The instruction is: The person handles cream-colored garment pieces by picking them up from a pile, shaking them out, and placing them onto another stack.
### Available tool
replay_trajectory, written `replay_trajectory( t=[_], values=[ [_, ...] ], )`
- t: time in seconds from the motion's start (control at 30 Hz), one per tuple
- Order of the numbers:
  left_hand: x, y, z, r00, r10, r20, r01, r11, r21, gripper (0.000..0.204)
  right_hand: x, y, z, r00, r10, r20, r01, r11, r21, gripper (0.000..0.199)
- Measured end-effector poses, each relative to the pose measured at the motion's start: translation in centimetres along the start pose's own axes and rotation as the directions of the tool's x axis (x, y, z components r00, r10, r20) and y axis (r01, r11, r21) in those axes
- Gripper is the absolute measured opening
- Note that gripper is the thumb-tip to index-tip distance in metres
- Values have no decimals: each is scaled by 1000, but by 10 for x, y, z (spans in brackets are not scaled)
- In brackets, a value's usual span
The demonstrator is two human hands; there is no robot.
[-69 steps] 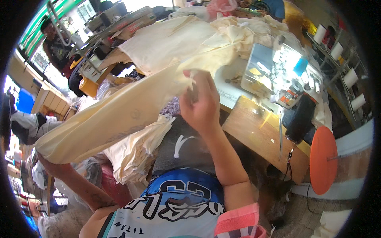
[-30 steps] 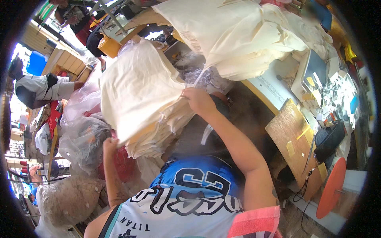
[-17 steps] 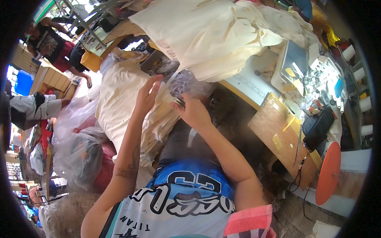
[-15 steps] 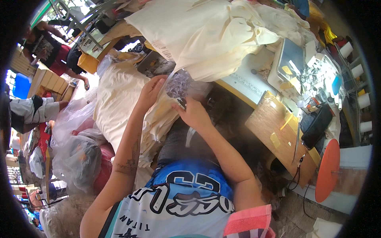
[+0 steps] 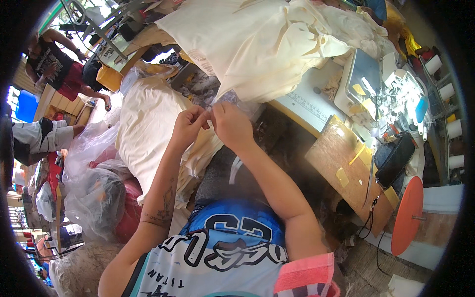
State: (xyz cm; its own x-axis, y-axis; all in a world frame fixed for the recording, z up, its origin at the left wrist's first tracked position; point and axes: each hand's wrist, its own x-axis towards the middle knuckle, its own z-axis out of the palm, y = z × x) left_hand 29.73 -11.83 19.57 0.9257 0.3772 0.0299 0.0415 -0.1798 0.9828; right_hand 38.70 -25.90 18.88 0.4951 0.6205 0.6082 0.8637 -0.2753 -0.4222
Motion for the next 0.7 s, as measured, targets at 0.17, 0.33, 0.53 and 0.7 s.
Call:
replay_trajectory(
  t=[0.17, 0.33, 0.53, 0.7],
  values=[
    [1, 0, -2, 1000, -5, -27, 6, 999, 38, 18, -9, 5, 0, 999, 30, -25, -30, 1000, 7, 16],
    [9, -3, 0, 958, 279, -67, -224, 872, 435, 21, -59, 14, -22, 960, 276, -45, -276, 961, -3, 14],
    [40, 50, 42, 732, 681, -18, -486, 541, 687, 52, -101, 16, -45, 926, 373, -63, -373, 928, 15, 26],
    [91, 66, 55, 591, 806, -3, -535, 395, 747, 35, -90, 6, -66, 934, 345, -95, -345, 938, 25, 27]
  ],
)
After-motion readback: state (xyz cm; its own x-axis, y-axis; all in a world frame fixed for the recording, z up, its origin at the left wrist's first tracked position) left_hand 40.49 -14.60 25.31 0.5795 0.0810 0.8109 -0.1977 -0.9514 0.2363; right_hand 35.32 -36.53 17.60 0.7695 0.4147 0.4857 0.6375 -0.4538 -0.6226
